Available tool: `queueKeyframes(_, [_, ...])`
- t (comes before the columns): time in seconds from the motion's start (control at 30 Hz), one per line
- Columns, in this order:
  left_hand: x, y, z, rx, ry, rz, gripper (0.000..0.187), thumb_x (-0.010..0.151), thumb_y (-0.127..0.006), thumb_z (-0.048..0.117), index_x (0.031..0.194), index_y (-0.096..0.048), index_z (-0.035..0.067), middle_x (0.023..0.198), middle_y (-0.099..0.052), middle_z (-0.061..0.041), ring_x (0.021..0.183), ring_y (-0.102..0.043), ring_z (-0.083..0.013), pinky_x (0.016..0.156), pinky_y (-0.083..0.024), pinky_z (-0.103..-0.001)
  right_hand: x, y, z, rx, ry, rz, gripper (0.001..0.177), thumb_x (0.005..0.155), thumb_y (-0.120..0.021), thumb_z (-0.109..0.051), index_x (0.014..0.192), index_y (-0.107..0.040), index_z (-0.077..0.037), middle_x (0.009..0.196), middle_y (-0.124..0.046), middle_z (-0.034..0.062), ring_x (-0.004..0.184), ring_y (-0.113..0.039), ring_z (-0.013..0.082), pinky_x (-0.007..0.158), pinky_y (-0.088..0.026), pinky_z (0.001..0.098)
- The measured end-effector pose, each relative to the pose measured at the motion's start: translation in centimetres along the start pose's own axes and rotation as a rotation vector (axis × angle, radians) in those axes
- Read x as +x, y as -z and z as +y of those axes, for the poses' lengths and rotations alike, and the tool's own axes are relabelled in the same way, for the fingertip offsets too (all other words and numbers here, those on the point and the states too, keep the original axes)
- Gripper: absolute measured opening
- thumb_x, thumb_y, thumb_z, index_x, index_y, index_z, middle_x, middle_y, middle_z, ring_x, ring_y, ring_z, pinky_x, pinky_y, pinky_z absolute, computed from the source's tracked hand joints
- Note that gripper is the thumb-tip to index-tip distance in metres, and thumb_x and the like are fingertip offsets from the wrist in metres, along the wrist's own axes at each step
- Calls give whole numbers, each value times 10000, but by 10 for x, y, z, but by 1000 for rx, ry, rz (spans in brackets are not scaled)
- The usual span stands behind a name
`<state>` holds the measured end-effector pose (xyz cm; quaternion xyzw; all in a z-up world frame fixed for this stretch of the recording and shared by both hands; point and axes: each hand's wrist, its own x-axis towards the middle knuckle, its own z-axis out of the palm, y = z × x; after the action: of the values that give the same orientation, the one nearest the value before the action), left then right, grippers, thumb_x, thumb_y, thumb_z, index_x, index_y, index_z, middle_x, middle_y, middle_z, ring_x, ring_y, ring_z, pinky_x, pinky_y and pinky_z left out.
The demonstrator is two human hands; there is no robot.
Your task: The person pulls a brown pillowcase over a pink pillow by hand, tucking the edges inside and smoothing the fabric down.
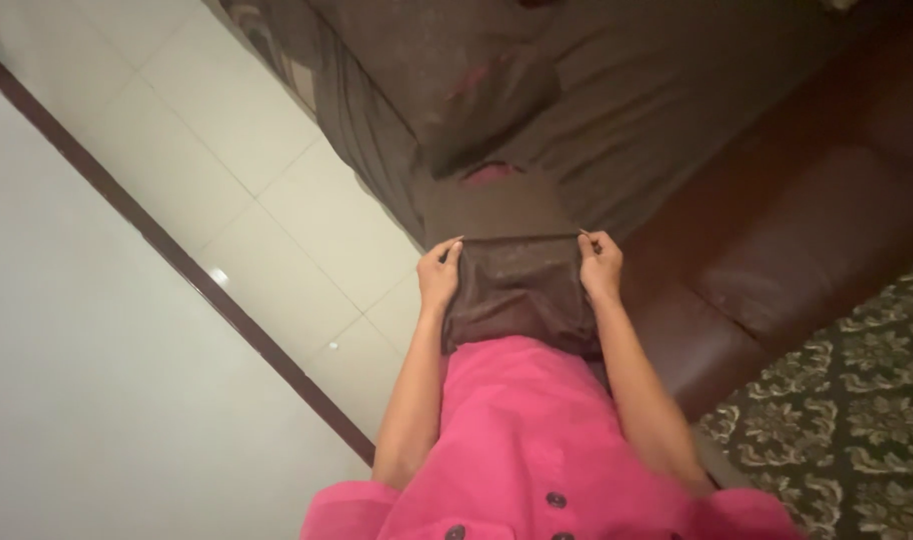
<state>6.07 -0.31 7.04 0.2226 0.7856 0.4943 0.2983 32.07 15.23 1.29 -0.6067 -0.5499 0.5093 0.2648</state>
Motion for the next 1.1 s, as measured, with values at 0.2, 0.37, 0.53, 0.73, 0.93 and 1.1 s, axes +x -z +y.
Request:
queueKeyframes(0.2, [-8, -13, -37, 103, 78, -27, 249, 926, -705, 243, 980, -746, 4, 962, -779, -158, 944, -740, -252, 875, -546, -345, -23, 22, -55, 90, 266, -84, 91, 1041, -636, -87, 1063, -690, -16, 1156, -749, 97, 1074, -663, 150, 990, -487, 289])
queueKeyframes(0.37, [11, -41, -9, 116, -10, 46, 271, 940, -702, 287, 1001, -760, 30, 1028, -755, -166, 990, -714, -288, 901, -535, -377, -49, 29, -127, 92, 394, -153, 172, 1034, -625, -65, 1169, -720, -18, 1175, -743, 109, 1081, -675, 169, 998, -498, 298])
queueKeyframes(0.53, [13, -62, 110, 132, -122, 178, 311, 907, -722, 333, 1016, -763, 45, 1091, -730, -157, 1035, -706, -297, 931, -539, -388, -58, 31, -148, 167, 575, -180, 80, 1030, -626, -6, 1094, -671, 9, 1228, -742, 118, 1162, -686, 204, 1101, -489, 361])
queueKeyframes(0.73, [30, -97, 169, 112, -141, -46, 490, 904, -755, 450, 1160, -728, 33, 1204, -711, -164, 1111, -684, -309, 964, -512, -393, -88, 30, -164, 173, 712, -270, 133, 942, -593, 102, 1017, -676, 29, 1165, -758, 139, 1175, -719, 250, 1210, -452, 465])
queueKeyframes(0.93, [38, -111, 127, 343, -150, -84, 348, 843, -750, 380, 1006, -812, 80, 1042, -778, -116, 985, -722, -300, 868, -530, -412, -96, 42, -169, 96, 732, -371, 148, 886, -641, 97, 1010, -705, 46, 1138, -768, 144, 1146, -736, 286, 1203, -429, 487])
queueKeyframes(1.1, [14, -101, 151, 17, -299, 2, 217, 904, -755, 202, 977, -770, -2, 993, -768, -126, 927, -747, -242, 853, -554, -315, -79, 52, -179, -62, 512, -533, 84, 909, -720, -46, 961, -763, 4, 1029, -786, 119, 968, -738, 235, 903, -557, 366])
